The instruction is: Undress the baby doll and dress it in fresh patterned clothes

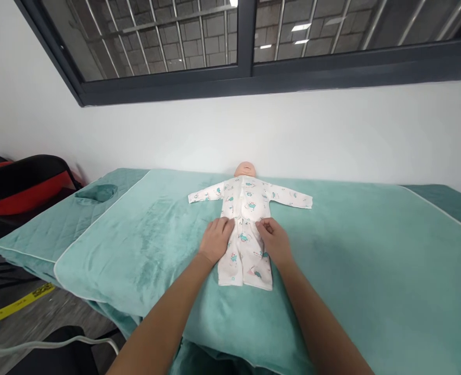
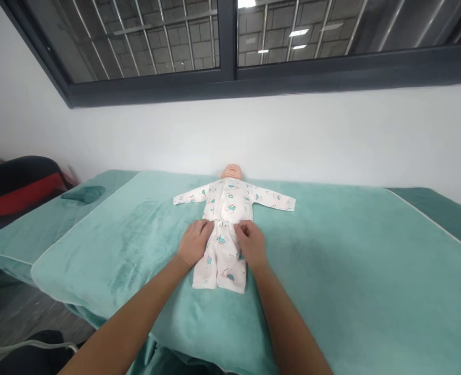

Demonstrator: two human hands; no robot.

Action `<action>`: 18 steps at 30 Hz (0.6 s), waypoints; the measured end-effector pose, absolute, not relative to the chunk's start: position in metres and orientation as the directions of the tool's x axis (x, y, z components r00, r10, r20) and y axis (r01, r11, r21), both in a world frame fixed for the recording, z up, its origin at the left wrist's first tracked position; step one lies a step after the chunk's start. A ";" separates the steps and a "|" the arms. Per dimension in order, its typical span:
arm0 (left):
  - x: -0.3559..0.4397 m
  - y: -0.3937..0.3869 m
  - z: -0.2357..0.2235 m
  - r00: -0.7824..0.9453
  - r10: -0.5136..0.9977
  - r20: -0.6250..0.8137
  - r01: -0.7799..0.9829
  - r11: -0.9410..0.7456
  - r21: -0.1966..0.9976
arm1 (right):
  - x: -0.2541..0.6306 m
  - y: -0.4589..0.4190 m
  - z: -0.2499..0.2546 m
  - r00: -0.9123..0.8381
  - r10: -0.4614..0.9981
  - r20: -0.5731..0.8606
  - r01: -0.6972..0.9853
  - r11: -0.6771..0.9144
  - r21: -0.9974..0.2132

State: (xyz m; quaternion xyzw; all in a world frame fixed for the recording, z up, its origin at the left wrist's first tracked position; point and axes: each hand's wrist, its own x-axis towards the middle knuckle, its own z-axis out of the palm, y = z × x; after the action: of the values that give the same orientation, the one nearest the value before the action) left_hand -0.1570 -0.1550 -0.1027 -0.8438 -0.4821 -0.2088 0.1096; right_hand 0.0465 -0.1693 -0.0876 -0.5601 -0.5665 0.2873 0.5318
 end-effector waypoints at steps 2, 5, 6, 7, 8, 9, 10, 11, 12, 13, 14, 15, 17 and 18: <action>-0.157 -0.154 -0.104 0.409 0.779 0.475 0.866 -0.495 0.067 | 0.048 -0.174 -0.091 0.188 0.955 0.230 0.304 0.166 -0.938; -0.157 -0.152 -0.106 0.336 0.804 0.490 0.875 -0.459 0.153 | 0.048 -0.183 -0.093 0.134 0.969 0.209 0.341 0.153 -0.928; -0.157 -0.151 -0.107 0.313 0.816 0.485 0.878 -0.444 0.180 | 0.048 -0.187 -0.093 0.108 0.970 0.217 0.362 0.165 -0.917; -0.157 -0.149 -0.107 0.290 0.832 0.473 0.881 -0.425 0.207 | 0.048 -0.192 -0.092 0.078 0.970 0.228 0.387 0.182 -0.904; -0.157 -0.148 -0.107 0.264 0.850 0.456 0.886 -0.400 0.232 | 0.048 -0.199 -0.092 0.047 0.969 0.244 0.412 0.204 -0.888; -0.157 -0.146 -0.106 0.236 0.869 0.436 0.893 -0.371 0.256 | 0.048 -0.206 -0.091 0.020 0.964 0.265 0.437 0.230 -0.870; -0.158 -0.145 -0.106 0.203 0.886 0.416 0.899 -0.337 0.279 | 0.047 -0.215 -0.091 -0.003 0.956 0.295 0.460 0.263 -0.848; -0.158 -0.144 -0.105 0.168 0.900 0.401 0.905 -0.303 0.300 | 0.046 -0.225 -0.090 -0.027 0.942 0.335 0.478 0.306 -0.823; -0.158 -0.142 -0.105 0.132 0.909 0.394 0.908 -0.270 0.320 | 0.044 -0.236 -0.090 -0.055 0.921 0.387 0.489 0.362 -0.793; -0.159 -0.141 -0.104 0.099 0.912 0.398 0.910 -0.245 0.335 | 0.041 -0.248 -0.090 -0.087 0.892 0.444 0.492 0.426 -0.760; -0.159 -0.140 -0.104 0.072 0.909 0.411 0.911 -0.228 0.345 | 0.037 -0.259 -0.090 -0.128 0.860 0.495 0.489 0.489 -0.723; -0.160 -0.138 -0.104 0.052 0.902 0.428 0.911 -0.218 0.349 | 0.032 -0.270 -0.091 -0.178 0.828 0.532 0.488 0.544 -0.683; -0.161 -0.137 -0.104 0.021 0.889 0.457 0.913 -0.203 0.354 | 0.022 -0.288 -0.093 -0.264 0.789 0.554 0.524 0.600 -0.604; -0.162 -0.136 -0.104 0.009 0.886 0.464 0.913 -0.196 0.358 | 0.016 -0.295 -0.095 -0.284 0.786 0.549 0.565 0.600 -0.567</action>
State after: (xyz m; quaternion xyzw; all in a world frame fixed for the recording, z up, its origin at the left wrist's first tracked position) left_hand -0.1618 -0.1358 -0.1043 -0.7098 -0.6335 -0.3070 0.0218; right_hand 0.0159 -0.2946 -0.0950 -0.4273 -0.7903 0.1323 0.4187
